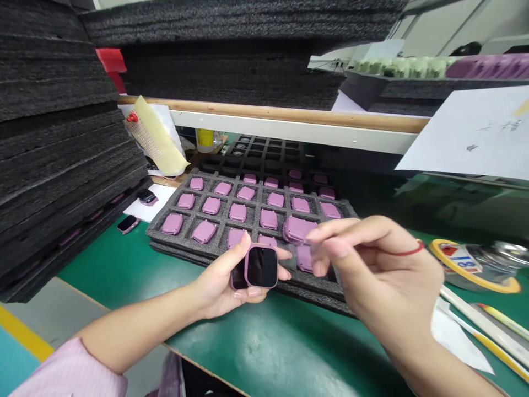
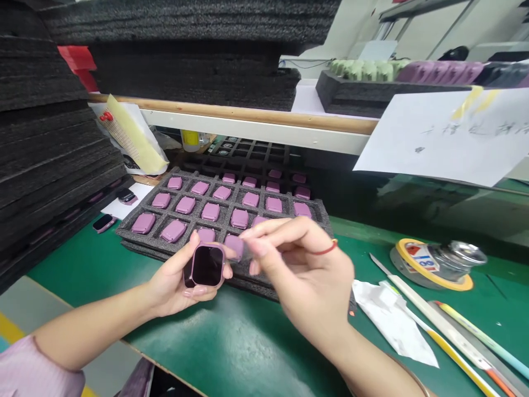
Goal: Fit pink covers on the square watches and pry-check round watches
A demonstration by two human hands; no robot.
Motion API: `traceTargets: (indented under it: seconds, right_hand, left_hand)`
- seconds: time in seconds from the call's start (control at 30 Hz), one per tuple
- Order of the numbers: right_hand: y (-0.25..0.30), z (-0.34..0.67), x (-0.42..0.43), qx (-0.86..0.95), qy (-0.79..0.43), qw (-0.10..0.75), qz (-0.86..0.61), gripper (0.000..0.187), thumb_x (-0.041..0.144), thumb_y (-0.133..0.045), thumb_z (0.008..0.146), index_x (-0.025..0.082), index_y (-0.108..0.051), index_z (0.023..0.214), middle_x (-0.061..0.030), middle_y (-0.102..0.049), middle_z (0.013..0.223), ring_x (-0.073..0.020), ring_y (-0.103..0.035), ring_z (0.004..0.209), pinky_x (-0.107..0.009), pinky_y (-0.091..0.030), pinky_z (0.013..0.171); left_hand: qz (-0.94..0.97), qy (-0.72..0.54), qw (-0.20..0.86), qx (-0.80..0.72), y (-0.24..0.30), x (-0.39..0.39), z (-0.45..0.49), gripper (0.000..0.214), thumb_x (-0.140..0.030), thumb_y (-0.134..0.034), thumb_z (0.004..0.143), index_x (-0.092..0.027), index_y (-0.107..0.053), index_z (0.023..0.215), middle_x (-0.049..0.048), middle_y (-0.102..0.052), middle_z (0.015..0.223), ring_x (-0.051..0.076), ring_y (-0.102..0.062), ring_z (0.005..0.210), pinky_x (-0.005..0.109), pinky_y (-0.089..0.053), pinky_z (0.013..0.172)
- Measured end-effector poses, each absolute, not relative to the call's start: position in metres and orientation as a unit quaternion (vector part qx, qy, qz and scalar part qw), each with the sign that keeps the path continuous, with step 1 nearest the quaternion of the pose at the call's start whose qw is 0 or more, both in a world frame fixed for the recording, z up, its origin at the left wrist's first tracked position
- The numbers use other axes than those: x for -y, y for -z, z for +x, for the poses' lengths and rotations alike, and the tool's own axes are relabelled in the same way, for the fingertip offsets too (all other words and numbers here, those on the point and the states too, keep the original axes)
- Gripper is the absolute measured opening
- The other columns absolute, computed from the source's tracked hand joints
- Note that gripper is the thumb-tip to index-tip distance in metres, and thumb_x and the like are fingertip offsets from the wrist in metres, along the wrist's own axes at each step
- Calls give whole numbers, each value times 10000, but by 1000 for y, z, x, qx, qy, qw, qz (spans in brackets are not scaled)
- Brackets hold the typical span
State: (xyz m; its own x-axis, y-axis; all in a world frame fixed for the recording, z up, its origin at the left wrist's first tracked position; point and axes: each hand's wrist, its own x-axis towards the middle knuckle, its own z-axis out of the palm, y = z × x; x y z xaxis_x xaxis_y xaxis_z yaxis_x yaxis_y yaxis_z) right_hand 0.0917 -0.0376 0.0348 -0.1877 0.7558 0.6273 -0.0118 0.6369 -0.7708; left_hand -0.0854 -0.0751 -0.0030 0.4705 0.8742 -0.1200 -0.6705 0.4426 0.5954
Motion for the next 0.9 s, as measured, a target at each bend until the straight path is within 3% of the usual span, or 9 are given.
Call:
traceTargets:
  seconds: [0.07, 0.2, 0.27, 0.5, 0.7, 0.8, 0.9]
  right_hand:
    - [-34, 93, 36, 641, -375, 614, -269, 143, 278, -693, 923, 258, -631, 795, -13, -753, 863, -157, -695, 551, -340, -625, 568]
    - [-32, 93, 35, 625, -332, 662, -246, 35, 263, -699, 920, 273, -666, 915, -38, -753, 951, -242, -753, 912, -447, -645, 854]
    - [-33, 93, 36, 652, -303, 652, -241, 148, 221, -709, 904, 290, -666, 1027, -43, -739, 1056, -259, -728, 1031, -486, -617, 945]
    - [-38, 101, 35, 767, -163, 575, -233, 271, 86, -696, 871, 331, -702, 986, -23, -757, 920, -264, -745, 879, -490, -642, 784]
    - [-31, 117, 32, 858, -5, 487, -162, 494, 76, -749, 831, 330, -681, 1250, -18, -770, 1058, -231, -751, 873, -377, -654, 773]
    - [-25, 119, 41, 882, -38, 442, -160, 428, 173, -627, 944, 378, -642, 1319, 2, -768, 1082, -236, -747, 927, -389, -641, 842]
    - [-21, 118, 53, 888, -104, 410, -179, 390, 221, -453, 1022, 408, -652, 1301, 6, -775, 1056, -244, -742, 980, -407, -627, 888]
  left_hand:
    - [243, -472, 823, -200, 2, 75, -86, 436, -526, -699, 864, -112, -744, 995, 95, -726, 824, 19, -376, 404, 177, -161, 377]
    - [248, -473, 822, -199, 2, 77, -86, 456, -540, -717, 845, -115, -760, 1002, 95, -732, 822, 17, -383, 407, 180, -157, 380]
    - [251, -472, 821, -200, 2, 77, -86, 447, -537, -712, 850, -118, -764, 998, 94, -730, 817, 17, -380, 405, 180, -158, 383]
    - [263, -464, 822, -201, 1, 77, -86, 534, -599, -711, 824, -113, -749, 1040, 90, -722, 820, 22, -354, 414, 192, -153, 389]
    - [268, -469, 817, -201, 0, 78, -86, 460, -561, -687, 860, -107, -723, 929, 75, -700, 765, 23, -354, 411, 192, -162, 387]
    - [254, -467, 821, -208, 0, 78, -86, 454, -557, -714, 837, -106, -722, 895, 11, -594, 619, 21, -360, 399, 168, -175, 379]
    - [236, -464, 826, -217, 2, 79, -87, 446, -542, -756, 797, -120, -734, 940, 20, -615, 684, 15, -389, 403, 151, -186, 370]
